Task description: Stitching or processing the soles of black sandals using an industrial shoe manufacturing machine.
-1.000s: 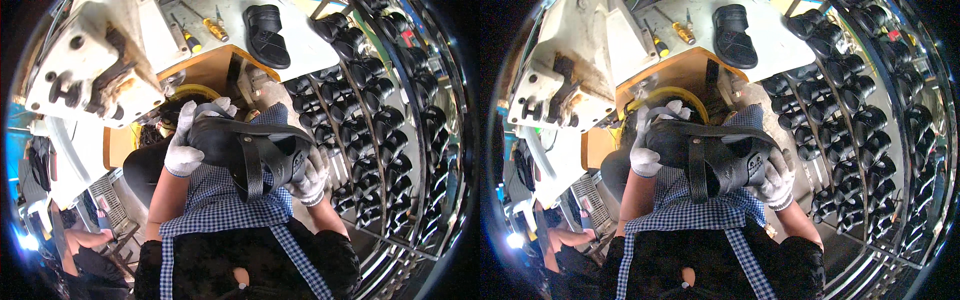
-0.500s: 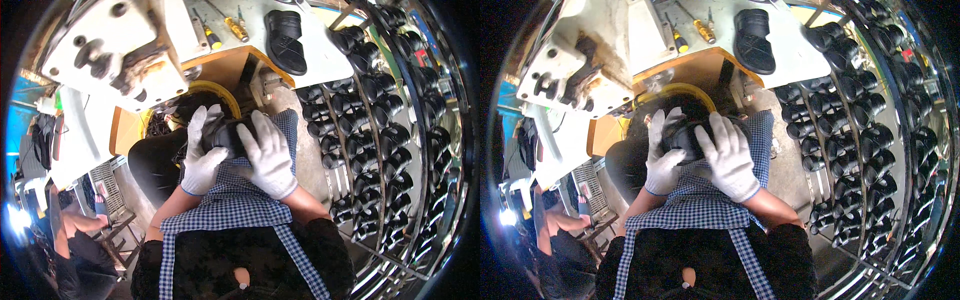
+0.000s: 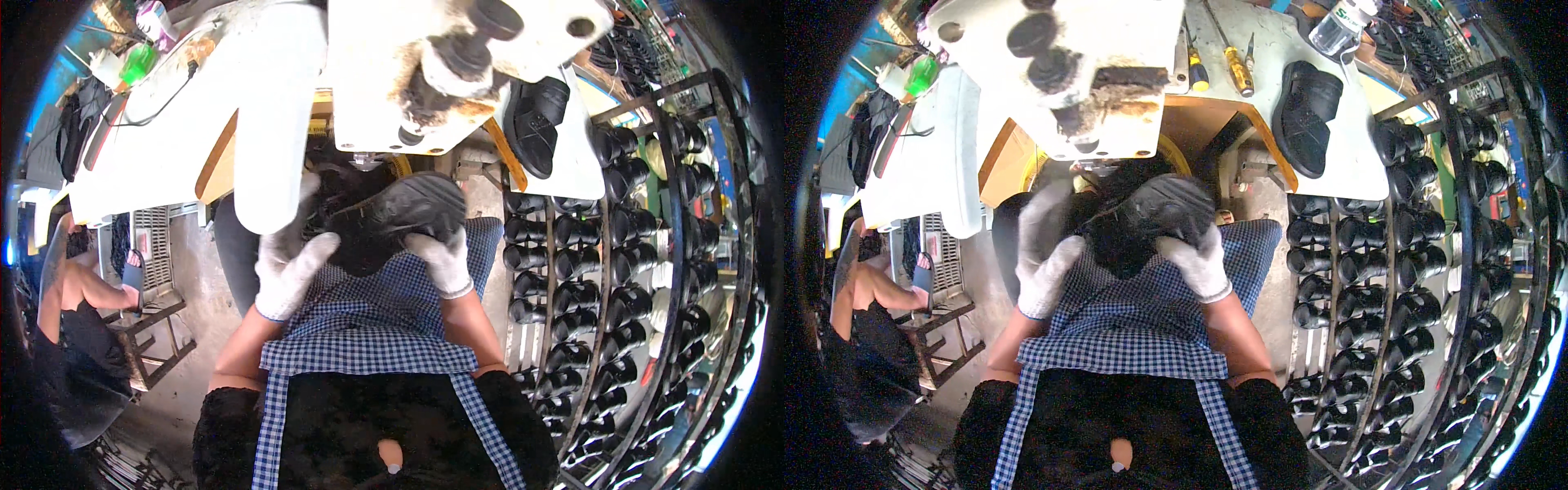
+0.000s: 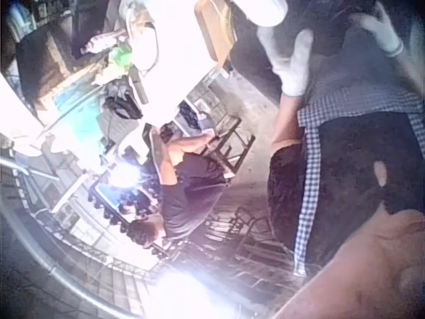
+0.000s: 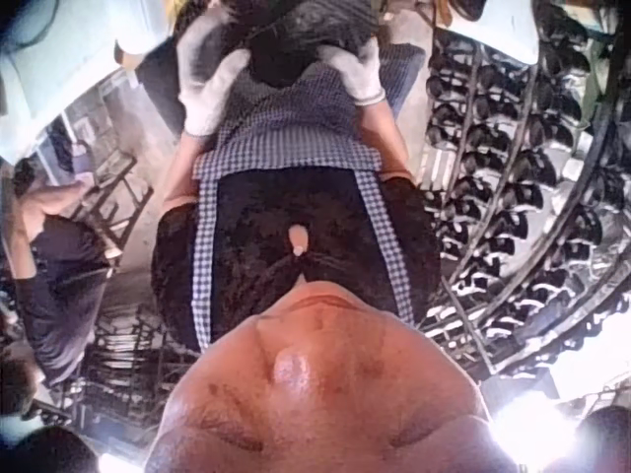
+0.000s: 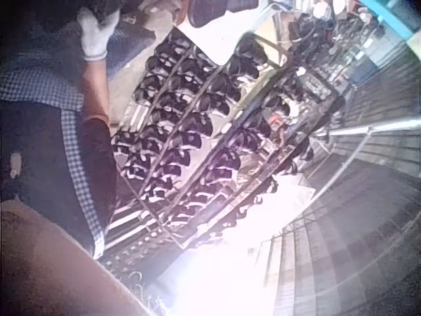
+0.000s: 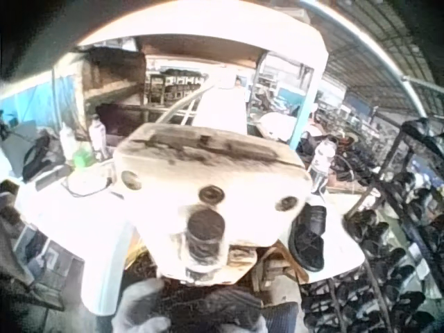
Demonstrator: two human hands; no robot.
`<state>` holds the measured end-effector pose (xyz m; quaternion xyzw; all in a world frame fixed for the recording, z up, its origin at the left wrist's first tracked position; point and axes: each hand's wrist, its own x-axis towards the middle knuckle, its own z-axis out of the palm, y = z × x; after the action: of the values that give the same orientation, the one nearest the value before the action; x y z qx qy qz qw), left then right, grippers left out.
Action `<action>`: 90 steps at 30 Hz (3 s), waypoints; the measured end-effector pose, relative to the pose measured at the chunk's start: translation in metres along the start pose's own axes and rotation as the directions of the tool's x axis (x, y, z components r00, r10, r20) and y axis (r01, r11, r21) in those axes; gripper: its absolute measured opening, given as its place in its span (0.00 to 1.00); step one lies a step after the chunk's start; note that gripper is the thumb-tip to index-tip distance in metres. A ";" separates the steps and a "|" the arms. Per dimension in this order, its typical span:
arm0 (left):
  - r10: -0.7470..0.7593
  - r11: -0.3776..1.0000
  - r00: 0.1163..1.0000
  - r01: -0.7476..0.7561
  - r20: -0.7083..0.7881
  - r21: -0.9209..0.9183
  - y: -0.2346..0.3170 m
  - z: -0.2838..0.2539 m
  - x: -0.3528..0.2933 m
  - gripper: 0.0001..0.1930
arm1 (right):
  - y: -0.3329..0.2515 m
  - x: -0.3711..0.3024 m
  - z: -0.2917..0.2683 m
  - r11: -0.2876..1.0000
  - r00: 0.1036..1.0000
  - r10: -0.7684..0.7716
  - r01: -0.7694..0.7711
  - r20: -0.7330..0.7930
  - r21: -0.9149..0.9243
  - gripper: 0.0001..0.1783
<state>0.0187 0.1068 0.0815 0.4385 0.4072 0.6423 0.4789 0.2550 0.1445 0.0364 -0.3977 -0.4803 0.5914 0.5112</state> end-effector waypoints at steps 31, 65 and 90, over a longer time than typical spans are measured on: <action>-0.041 0.856 0.972 -0.085 0.232 0.510 0.078 -0.085 0.053 0.32 | 0.011 0.000 0.052 0.828 0.975 0.183 -0.221 0.124 0.515 0.29; 0.336 0.745 0.566 -0.649 0.753 0.156 -0.005 0.123 0.014 0.16 | -0.055 -0.058 -0.087 0.933 0.863 -0.079 0.240 -0.499 0.268 0.31; -0.427 0.868 0.876 0.330 0.222 0.370 -0.073 0.042 -0.021 0.16 | -0.124 0.155 -0.202 -0.050 0.931 -0.313 -0.215 -0.189 -0.975 0.30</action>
<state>0.0804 0.1062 0.0209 0.5122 0.5084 0.3865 0.5743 0.4522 0.3317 0.1150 -0.7244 -0.6687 -0.0458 0.1611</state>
